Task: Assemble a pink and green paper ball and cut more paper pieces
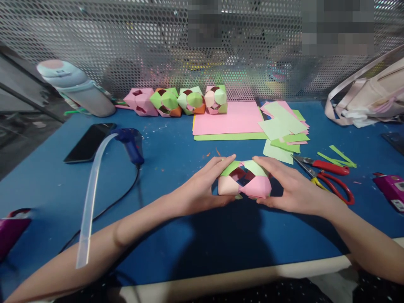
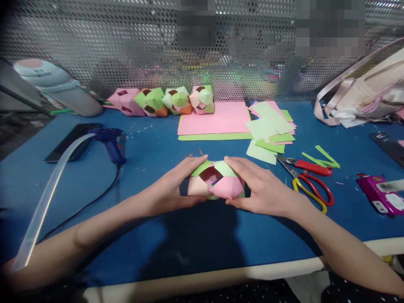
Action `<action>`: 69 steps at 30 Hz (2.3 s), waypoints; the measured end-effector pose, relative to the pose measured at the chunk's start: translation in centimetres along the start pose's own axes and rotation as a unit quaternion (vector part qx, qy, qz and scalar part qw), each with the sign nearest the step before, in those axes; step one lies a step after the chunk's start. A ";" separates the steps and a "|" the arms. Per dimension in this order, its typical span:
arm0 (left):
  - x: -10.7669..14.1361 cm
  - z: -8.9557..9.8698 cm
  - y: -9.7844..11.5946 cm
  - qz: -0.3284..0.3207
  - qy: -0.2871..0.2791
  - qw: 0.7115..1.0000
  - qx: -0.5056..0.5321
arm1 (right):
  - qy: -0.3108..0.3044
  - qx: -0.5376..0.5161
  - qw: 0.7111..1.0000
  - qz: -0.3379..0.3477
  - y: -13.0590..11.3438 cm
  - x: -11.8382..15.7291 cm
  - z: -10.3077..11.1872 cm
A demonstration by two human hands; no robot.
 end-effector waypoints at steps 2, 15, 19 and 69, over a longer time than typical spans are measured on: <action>0.0 -0.1 -0.2 0.004 -0.001 1.000 0.001 | 0.004 0.003 1.000 0.001 0.0 0.0 -0.2; -0.2 -0.6 -1.7 0.003 0.004 0.998 0.061 | 0.014 0.009 1.000 0.004 0.7 -0.3 -1.2; 0.1 -0.6 -1.6 -0.009 0.020 0.997 0.072 | 0.042 0.013 0.999 0.023 0.8 -0.5 -1.5; 0.5 -3.2 -1.5 0.044 0.162 0.977 0.135 | 0.110 0.108 0.988 -0.004 -1.0 -1.3 -3.7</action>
Point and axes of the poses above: each hand's wrist, its own x-axis away from the middle knuckle, its own z-axis out of the back of the hand, y = z × x, the point moved 3 cm from there along -x, towards the middle knuckle, and after that the axes turned 10 degrees about z, right-handed, at the moved point
